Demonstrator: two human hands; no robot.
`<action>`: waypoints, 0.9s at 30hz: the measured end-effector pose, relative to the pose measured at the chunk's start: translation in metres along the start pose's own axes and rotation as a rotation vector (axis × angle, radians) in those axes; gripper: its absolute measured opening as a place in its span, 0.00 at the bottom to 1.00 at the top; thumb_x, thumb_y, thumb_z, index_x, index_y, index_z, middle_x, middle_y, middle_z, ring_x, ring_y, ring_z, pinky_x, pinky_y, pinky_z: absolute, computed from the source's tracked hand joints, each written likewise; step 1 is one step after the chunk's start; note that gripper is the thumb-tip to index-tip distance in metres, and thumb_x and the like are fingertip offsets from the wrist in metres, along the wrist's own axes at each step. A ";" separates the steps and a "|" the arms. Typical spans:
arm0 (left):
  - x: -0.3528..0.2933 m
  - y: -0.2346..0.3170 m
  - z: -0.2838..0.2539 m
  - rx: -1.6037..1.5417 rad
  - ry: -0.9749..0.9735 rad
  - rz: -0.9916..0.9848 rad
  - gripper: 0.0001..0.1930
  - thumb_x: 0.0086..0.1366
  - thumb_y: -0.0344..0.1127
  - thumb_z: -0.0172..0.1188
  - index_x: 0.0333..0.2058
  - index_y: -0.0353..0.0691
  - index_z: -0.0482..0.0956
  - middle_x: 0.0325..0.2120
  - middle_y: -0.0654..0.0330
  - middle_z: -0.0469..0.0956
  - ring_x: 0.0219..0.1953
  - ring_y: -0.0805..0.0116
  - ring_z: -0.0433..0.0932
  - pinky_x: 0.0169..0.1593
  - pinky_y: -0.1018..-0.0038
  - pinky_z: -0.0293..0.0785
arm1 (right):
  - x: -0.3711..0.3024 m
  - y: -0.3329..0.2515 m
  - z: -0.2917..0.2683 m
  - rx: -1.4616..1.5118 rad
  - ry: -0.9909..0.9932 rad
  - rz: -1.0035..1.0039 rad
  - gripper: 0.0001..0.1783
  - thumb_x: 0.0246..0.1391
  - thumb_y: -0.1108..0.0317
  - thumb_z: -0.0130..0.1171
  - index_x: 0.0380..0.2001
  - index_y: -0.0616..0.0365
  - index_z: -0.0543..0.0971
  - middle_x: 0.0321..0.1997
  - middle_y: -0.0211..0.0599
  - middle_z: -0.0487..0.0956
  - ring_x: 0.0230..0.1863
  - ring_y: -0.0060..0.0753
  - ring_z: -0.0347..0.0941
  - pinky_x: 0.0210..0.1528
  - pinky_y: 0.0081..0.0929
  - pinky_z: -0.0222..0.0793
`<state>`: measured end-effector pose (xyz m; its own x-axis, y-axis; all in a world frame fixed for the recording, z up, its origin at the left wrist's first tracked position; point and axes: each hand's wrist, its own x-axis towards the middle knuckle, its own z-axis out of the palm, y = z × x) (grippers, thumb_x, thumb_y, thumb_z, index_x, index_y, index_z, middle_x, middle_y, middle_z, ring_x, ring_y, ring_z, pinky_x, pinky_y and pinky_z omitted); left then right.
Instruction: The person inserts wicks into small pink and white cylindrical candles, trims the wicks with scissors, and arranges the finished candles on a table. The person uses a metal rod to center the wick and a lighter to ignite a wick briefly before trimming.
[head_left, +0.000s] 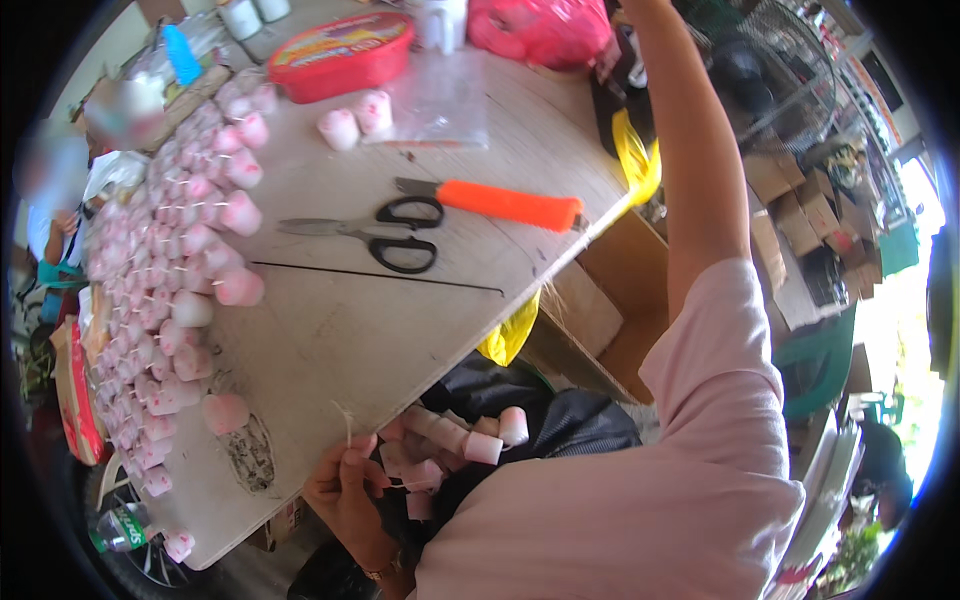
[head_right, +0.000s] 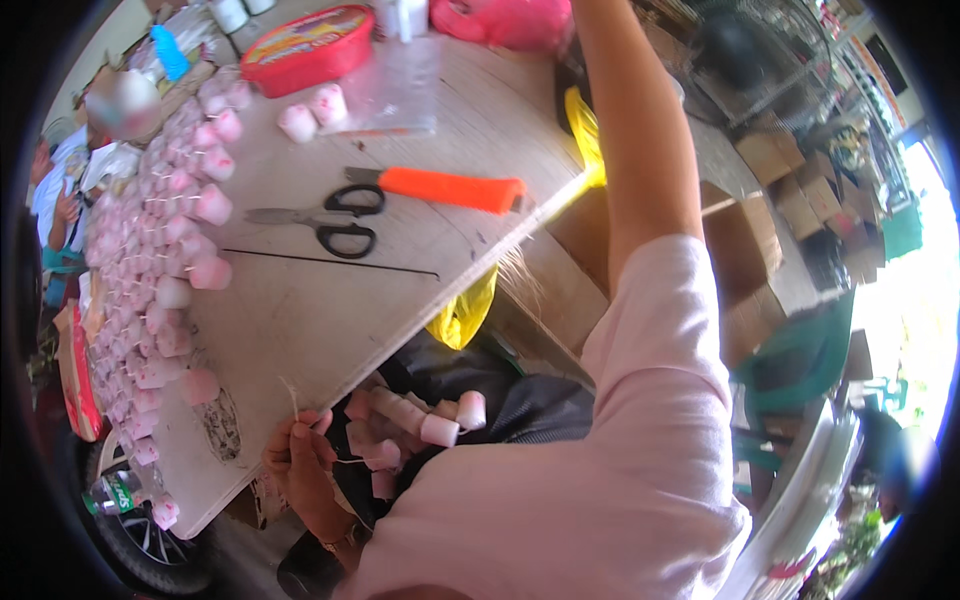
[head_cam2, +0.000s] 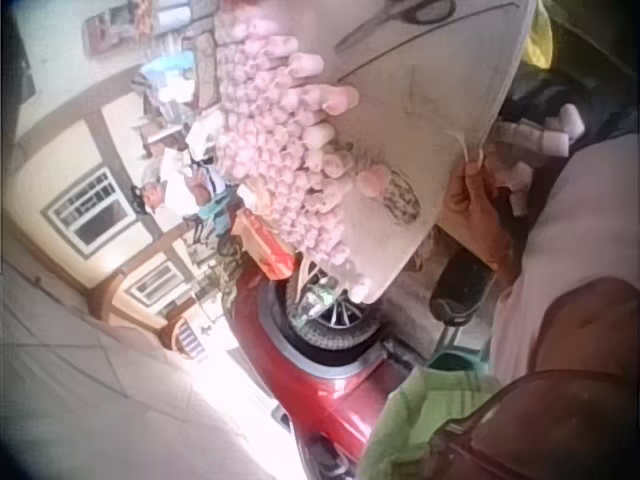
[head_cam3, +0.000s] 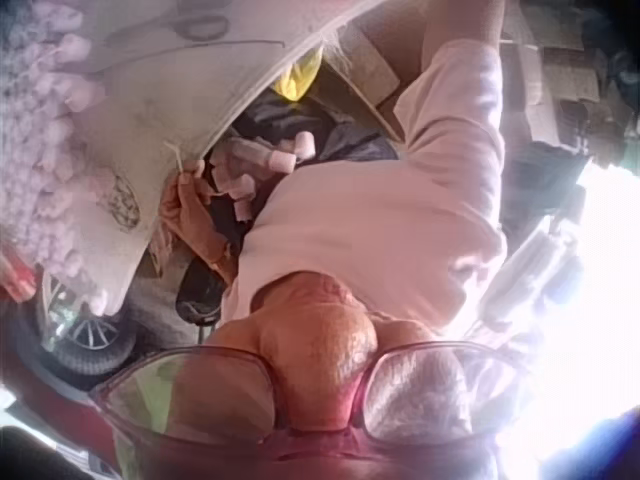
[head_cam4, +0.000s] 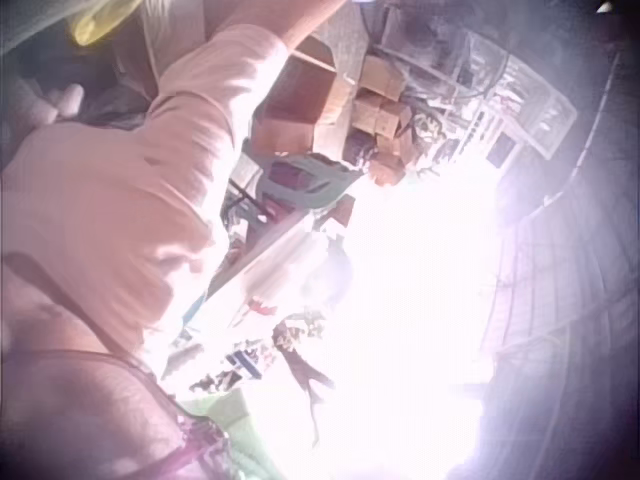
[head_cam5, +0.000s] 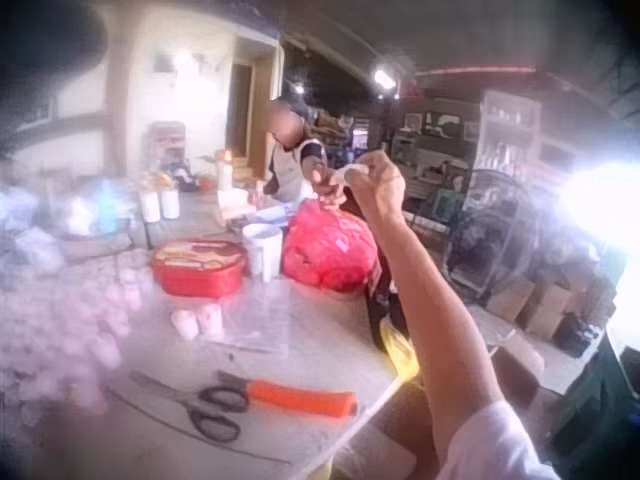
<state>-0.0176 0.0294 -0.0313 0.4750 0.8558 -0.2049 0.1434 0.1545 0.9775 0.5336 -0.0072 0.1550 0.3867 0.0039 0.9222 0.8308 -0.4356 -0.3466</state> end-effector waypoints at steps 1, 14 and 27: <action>0.000 -0.003 -0.001 0.009 0.000 0.004 0.12 0.67 0.38 0.56 0.34 0.32 0.80 0.12 0.63 0.71 0.12 0.82 0.62 0.33 0.81 0.74 | -0.013 -0.008 -0.032 0.119 -0.061 0.086 0.13 0.45 0.63 0.61 0.33 0.57 0.80 0.35 0.47 0.83 0.37 0.48 0.80 0.41 0.39 0.73; -0.005 0.009 0.036 0.468 -0.381 0.550 0.06 0.60 0.28 0.58 0.33 0.36 0.83 0.24 0.56 0.79 0.30 0.63 0.80 0.52 0.62 0.73 | -0.312 -0.034 -0.229 0.520 -0.324 0.783 0.13 0.55 0.73 0.58 0.44 0.59 0.71 0.39 0.28 0.71 0.39 0.16 0.66 0.43 0.18 0.64; 0.033 -0.087 0.161 1.400 -0.398 1.058 0.10 0.57 0.35 0.57 0.30 0.36 0.84 0.60 0.52 0.64 0.57 0.52 0.66 0.65 0.41 0.45 | -0.343 -0.059 -0.200 0.764 -0.984 0.545 0.15 0.46 0.75 0.58 0.41 0.60 0.73 0.41 0.34 0.75 0.47 0.29 0.71 0.52 0.28 0.65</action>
<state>0.1254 -0.0349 -0.1316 0.9713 0.1138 0.2089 0.1231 -0.9919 -0.0320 0.2722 -0.1628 -0.1068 0.5910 0.7680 0.2469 0.3704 0.0136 -0.9288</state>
